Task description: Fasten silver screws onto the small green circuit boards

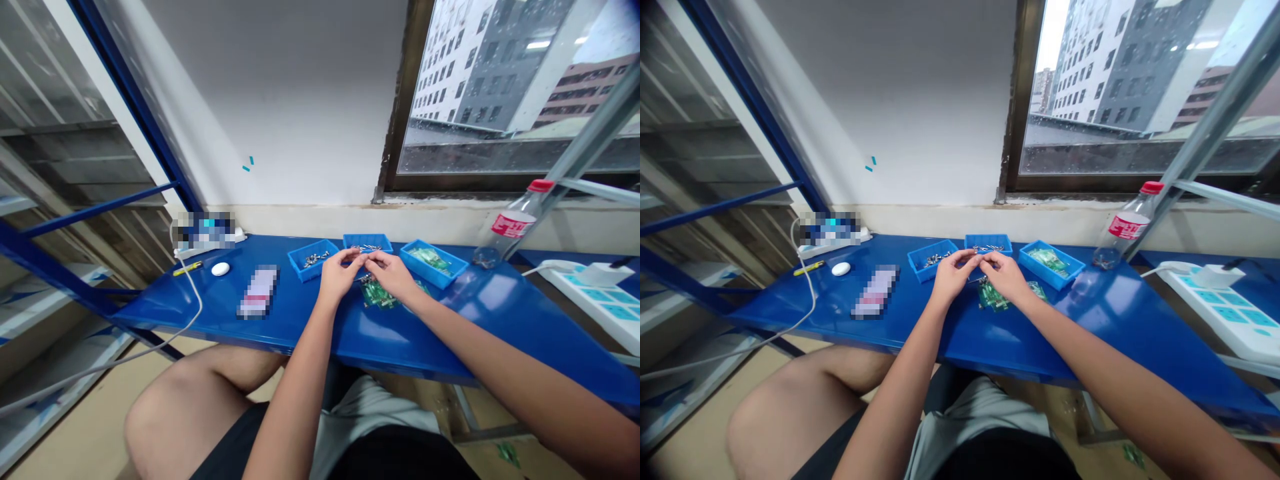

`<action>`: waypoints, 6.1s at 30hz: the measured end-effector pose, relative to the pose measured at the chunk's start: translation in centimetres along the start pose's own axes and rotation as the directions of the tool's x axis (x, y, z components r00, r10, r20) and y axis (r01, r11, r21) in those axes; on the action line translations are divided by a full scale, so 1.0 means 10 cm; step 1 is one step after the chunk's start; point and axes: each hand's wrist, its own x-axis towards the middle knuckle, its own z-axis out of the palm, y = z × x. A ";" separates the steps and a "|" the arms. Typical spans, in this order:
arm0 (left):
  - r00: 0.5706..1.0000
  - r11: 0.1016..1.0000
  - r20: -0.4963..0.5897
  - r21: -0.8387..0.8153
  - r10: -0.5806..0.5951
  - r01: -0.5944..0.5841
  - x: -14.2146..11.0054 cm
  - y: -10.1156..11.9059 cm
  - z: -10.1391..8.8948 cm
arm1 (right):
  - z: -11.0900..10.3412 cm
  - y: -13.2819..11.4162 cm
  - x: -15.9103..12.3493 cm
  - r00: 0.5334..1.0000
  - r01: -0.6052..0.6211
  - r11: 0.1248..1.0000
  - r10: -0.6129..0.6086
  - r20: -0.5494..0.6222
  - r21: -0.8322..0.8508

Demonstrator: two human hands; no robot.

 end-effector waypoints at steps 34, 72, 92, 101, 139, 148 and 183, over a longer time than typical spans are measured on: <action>0.998 0.996 -0.009 -0.056 -0.068 0.068 0.00 -0.03 0.01 | -0.06 0.03 0.02 0.994 0.023 0.998 -0.030 -0.103 -0.067; 0.996 0.988 0.013 -0.129 -0.086 0.087 0.03 -0.03 -0.03 | -0.05 0.05 0.00 0.993 0.072 0.979 -0.088 -0.076 -0.191; 0.997 0.995 0.048 -0.077 -0.060 0.063 0.01 -0.06 0.00 | -0.06 0.01 0.01 0.992 0.070 0.992 -0.080 -0.100 -0.103; 0.995 0.998 0.074 0.020 -0.061 0.060 0.00 -0.08 0.00 | -0.07 0.00 0.01 0.996 0.070 0.993 -0.075 -0.052 -0.092; 0.950 0.786 0.310 0.578 0.036 -0.219 -0.07 -0.06 -0.02 | -0.20 0.19 0.19 0.970 -0.188 0.979 0.199 -0.141 0.082; 0.950 0.764 0.309 0.604 0.038 -0.227 -0.08 -0.06 -0.03 | -0.16 0.11 0.10 0.989 -0.105 0.992 0.097 -0.111 -0.066; 0.989 0.974 0.149 0.226 -0.021 -0.013 -0.05 -0.01 -0.02 | -0.09 0.01 0.02 0.960 0.253 0.923 -0.277 -0.043 -0.289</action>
